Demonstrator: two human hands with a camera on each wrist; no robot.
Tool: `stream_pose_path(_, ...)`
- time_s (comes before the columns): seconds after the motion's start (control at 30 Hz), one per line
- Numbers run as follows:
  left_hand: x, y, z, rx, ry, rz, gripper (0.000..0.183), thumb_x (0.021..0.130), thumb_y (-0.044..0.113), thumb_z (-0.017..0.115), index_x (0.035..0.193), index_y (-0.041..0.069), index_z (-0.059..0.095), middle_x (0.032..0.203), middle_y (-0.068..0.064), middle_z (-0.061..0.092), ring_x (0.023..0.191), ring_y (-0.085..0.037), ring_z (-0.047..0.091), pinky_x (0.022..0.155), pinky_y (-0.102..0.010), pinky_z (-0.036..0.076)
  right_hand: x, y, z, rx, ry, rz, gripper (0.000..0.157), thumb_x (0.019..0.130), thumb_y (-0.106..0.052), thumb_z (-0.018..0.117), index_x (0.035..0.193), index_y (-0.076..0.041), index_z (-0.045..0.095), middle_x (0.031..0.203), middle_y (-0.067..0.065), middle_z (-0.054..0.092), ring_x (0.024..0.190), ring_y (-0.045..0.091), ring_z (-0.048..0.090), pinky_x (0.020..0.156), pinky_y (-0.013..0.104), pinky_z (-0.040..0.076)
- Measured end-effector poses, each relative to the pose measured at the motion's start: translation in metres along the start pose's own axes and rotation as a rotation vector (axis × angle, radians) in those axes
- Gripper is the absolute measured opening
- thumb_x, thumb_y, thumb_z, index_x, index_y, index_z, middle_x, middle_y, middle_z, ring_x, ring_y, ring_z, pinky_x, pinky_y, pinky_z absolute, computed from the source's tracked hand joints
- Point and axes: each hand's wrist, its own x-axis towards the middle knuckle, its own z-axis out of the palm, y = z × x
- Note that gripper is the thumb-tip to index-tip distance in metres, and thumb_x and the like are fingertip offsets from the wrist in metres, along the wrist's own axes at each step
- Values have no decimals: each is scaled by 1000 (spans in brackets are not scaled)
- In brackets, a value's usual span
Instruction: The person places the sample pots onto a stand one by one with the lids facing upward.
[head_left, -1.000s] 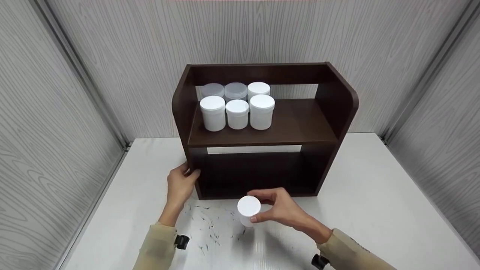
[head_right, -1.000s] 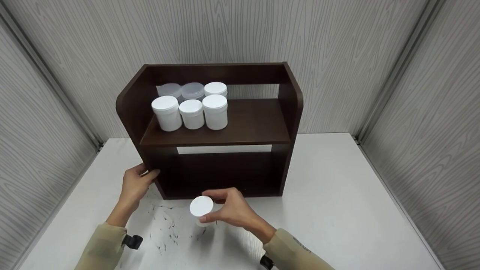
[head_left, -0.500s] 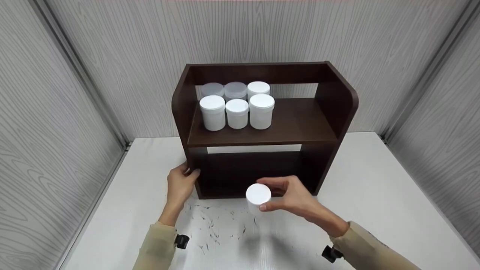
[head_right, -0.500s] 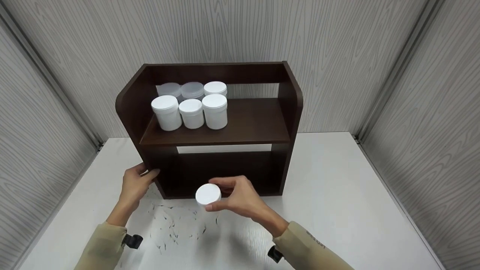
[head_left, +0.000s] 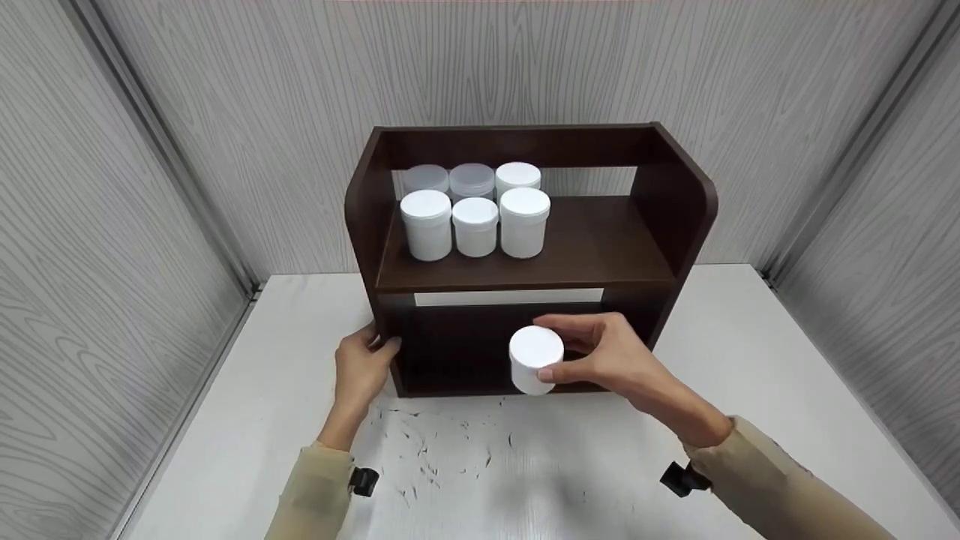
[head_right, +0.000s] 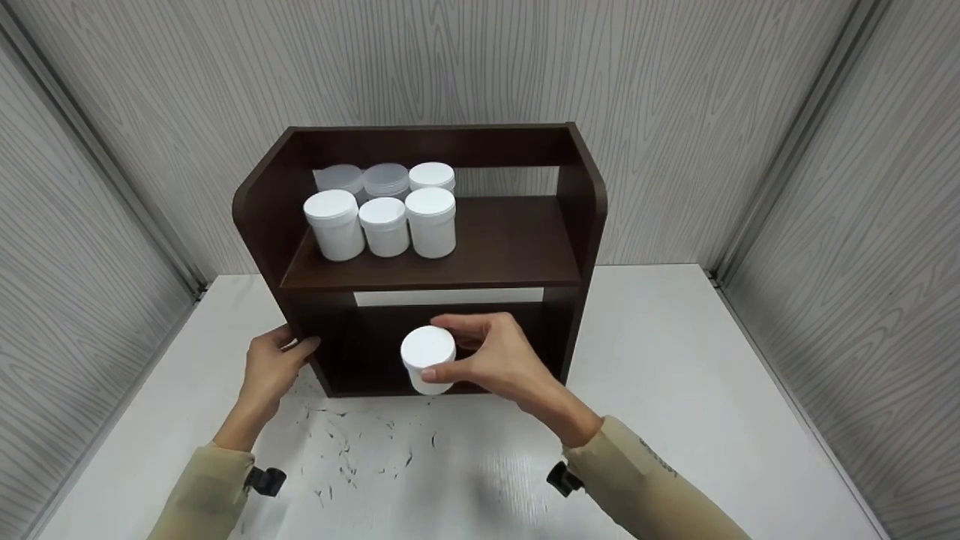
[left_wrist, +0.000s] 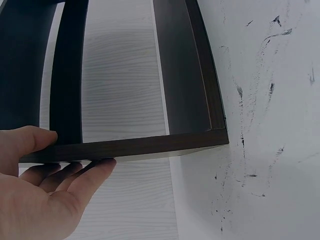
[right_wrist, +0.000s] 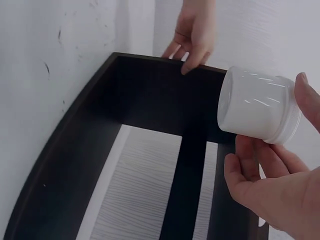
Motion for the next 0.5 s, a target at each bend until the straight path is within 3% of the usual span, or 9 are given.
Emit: stream_pose_path(0.5,0,1,0,-11,-24,-19,54,99,9,67,144,-17,51,142,-33,58,127,-46,62,101,-46,57,16,-48,-33,23,134,-52,68,77,0,91,139,5,65,120,13,76,110,24,73,90,31,61)
